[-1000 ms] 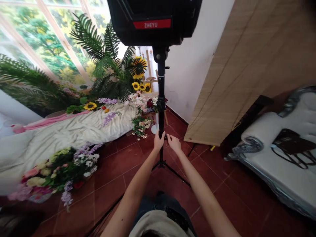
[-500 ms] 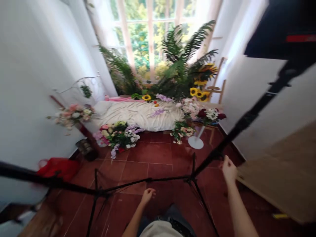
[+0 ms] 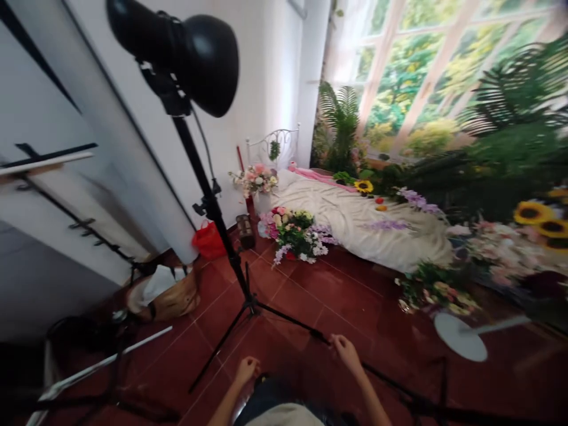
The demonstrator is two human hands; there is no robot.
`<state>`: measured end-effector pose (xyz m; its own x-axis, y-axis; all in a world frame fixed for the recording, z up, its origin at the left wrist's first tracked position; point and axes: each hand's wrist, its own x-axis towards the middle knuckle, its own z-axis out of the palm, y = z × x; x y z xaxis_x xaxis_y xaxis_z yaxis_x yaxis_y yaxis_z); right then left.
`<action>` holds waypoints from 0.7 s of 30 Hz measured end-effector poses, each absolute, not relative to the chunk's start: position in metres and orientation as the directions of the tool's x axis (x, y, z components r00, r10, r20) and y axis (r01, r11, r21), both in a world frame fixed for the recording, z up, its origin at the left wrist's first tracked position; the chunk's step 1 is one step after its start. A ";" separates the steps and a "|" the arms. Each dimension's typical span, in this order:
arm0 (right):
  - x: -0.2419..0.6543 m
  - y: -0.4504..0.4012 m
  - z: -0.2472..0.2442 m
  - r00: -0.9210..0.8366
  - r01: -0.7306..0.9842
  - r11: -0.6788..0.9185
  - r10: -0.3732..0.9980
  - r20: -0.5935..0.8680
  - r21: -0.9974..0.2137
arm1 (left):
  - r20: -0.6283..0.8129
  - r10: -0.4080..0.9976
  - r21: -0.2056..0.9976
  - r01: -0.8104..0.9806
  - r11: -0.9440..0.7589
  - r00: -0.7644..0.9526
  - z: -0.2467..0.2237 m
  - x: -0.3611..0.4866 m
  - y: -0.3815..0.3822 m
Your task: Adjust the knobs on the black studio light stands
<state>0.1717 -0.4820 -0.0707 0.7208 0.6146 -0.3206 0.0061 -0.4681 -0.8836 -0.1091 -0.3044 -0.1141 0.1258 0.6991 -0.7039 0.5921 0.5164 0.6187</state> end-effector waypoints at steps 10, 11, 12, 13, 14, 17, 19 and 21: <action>0.052 -0.286 -0.052 0.173 0.371 -0.279 0.958 -0.229 -0.886 | -0.602 0.740 0.791 0.350 0.502 0.299 -0.119 -0.159 -0.246; 0.052 -0.275 -0.049 0.148 0.395 -0.265 0.963 -0.224 -0.879 | -0.569 0.759 0.819 0.298 0.490 0.317 -0.116 -0.160 -0.239; 0.053 -0.263 -0.045 0.128 0.418 -0.247 0.969 -0.213 -0.874 | -0.539 0.776 0.842 0.249 0.479 0.328 -0.111 -0.160 -0.232; 0.056 -0.252 -0.042 0.110 0.440 -0.227 0.974 -0.198 -0.869 | -0.512 0.792 0.859 0.205 0.469 0.331 -0.105 -0.159 -0.225; 0.059 -0.242 -0.040 0.089 0.463 -0.201 0.980 -0.181 -0.863 | -0.492 0.807 0.870 0.171 0.462 0.326 -0.098 -0.158 -0.218; 0.066 -0.211 -0.037 0.016 0.523 -0.128 0.990 -0.141 -0.843 | -0.436 0.852 0.899 0.092 0.428 0.291 -0.072 -0.153 -0.196; 0.068 -0.191 -0.039 0.004 0.549 -0.113 0.991 -0.133 -0.828 | -0.365 0.887 0.928 0.034 0.371 0.282 -0.055 -0.146 -0.179; 0.070 -0.171 -0.040 0.034 0.562 -0.118 0.992 -0.120 -0.818 | -0.253 0.931 0.963 -0.025 0.268 0.262 -0.037 -0.135 -0.160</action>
